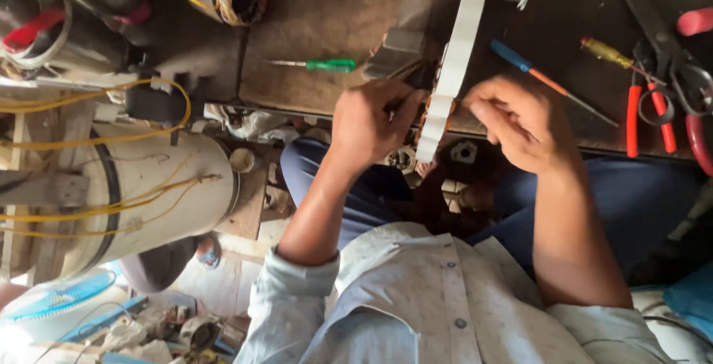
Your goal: The person winds copper wire around the slots of a motor stator core, using a screwdriver to press the wire into place. They repeatedly insert and adjust the wire by hand, occasionally using the screwdriver to secure it within the slots.
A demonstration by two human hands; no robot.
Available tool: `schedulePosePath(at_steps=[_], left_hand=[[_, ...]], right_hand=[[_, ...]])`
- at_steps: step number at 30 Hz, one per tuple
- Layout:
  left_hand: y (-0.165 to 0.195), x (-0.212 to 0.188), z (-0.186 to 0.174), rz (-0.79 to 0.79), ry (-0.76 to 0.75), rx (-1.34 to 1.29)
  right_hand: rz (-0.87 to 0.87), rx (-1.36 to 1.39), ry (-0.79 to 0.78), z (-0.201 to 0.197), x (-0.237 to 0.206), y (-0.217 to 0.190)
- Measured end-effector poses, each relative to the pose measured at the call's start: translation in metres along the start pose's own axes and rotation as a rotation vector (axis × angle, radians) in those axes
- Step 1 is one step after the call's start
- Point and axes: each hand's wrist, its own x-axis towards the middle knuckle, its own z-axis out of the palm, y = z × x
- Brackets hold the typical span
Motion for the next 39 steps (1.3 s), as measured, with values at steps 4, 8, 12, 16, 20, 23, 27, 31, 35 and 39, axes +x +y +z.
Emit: schedulePosePath(at_steps=[4,8,12,16,20,23,27,31,35,39], left_hand=[[-0.012,-0.007,0.005,0.120,0.087,-0.105],[0.026,-0.021,0.004,0.649,-0.242,-0.256],[0.023,-0.012,-0.002,0.128,-0.199,-0.660],[-0.014,-0.002,0.004,-0.051,0.001,-0.176],[-0.013,-0.011,0.005,0.197,0.056,-0.140],[0.018,-0.021,0.002,0.713,-0.239,-0.101],[0.031,-0.019,-0.010,0.369,-0.304,-0.650],[0.004,-0.002,-0.002,-0.081,-0.070,-0.146],[-0.010,0.000,0.002,0.029,0.082,-0.184],[0.014,-0.017,-0.002,0.762,-0.166,-0.153]], right_hand=[[-0.201,0.294,0.219,-0.013,-0.046,-0.021],[-0.477,0.309,0.077,-0.027,-0.058,0.019],[-0.152,0.073,-0.232,-0.016,-0.012,0.065],[-0.050,0.182,-0.007,-0.003,-0.001,0.053],[-0.526,0.053,-0.034,-0.027,-0.038,0.015],[-0.602,-0.006,-0.055,-0.034,-0.054,0.009],[-0.336,0.123,-0.159,-0.017,-0.020,0.027],[-0.130,-0.042,0.043,-0.004,0.003,0.029],[-0.417,0.208,0.026,-0.020,-0.029,0.005],[-0.624,0.261,0.158,-0.020,-0.049,-0.002]])
